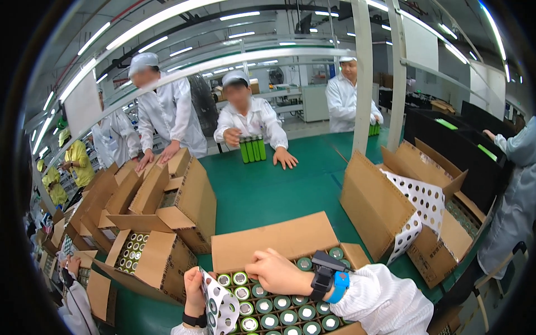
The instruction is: The person peels circular stickers from a sheet and applies them to the tops of cylindrical batteries arranged in a cardboard box. After finishing the sheet, the person picks up a single green sticker from the table and applies it to one of the batteries.
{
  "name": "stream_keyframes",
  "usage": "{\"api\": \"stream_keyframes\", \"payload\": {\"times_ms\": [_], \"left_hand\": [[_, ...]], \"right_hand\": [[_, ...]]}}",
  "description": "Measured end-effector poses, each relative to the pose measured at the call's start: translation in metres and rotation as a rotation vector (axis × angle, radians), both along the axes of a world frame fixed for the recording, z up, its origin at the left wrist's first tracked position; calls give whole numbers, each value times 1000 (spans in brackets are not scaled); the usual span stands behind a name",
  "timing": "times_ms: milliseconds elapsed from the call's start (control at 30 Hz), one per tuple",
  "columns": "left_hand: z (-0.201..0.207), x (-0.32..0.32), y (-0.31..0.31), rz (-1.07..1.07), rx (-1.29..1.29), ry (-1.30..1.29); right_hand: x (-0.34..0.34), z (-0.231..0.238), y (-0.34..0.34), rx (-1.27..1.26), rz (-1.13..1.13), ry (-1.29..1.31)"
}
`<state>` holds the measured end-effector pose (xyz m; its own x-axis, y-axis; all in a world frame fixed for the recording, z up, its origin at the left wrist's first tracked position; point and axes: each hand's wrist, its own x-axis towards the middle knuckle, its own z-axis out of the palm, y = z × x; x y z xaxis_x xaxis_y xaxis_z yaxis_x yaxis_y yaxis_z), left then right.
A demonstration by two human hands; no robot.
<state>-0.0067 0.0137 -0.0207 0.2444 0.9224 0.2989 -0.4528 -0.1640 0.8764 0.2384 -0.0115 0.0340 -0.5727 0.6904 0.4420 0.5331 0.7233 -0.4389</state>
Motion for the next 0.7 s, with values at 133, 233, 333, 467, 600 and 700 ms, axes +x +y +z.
{"api": "stream_keyframes", "payload": {"times_ms": [133, 233, 333, 467, 600, 700], "left_hand": [[7, -1, -6, 10, -75, 63], [-2, -3, -2, 41, -40, 48], [-8, -8, 0, 27, -35, 34], [-3, -3, 0, -14, -56, 3], [-6, -3, 0, -46, -44, -11], [-6, -2, -2, -42, -49, -13]], "right_hand": [[-3, 0, -1, -8, 29, 40], [-4, 2, -3, 20, 50, 36], [-6, 9, -5, -4, 48, 11], [-3, 8, -5, 14, 72, -12], [1, 10, -5, 10, 63, -106], [1, 10, -6, 70, 26, -139]]}}
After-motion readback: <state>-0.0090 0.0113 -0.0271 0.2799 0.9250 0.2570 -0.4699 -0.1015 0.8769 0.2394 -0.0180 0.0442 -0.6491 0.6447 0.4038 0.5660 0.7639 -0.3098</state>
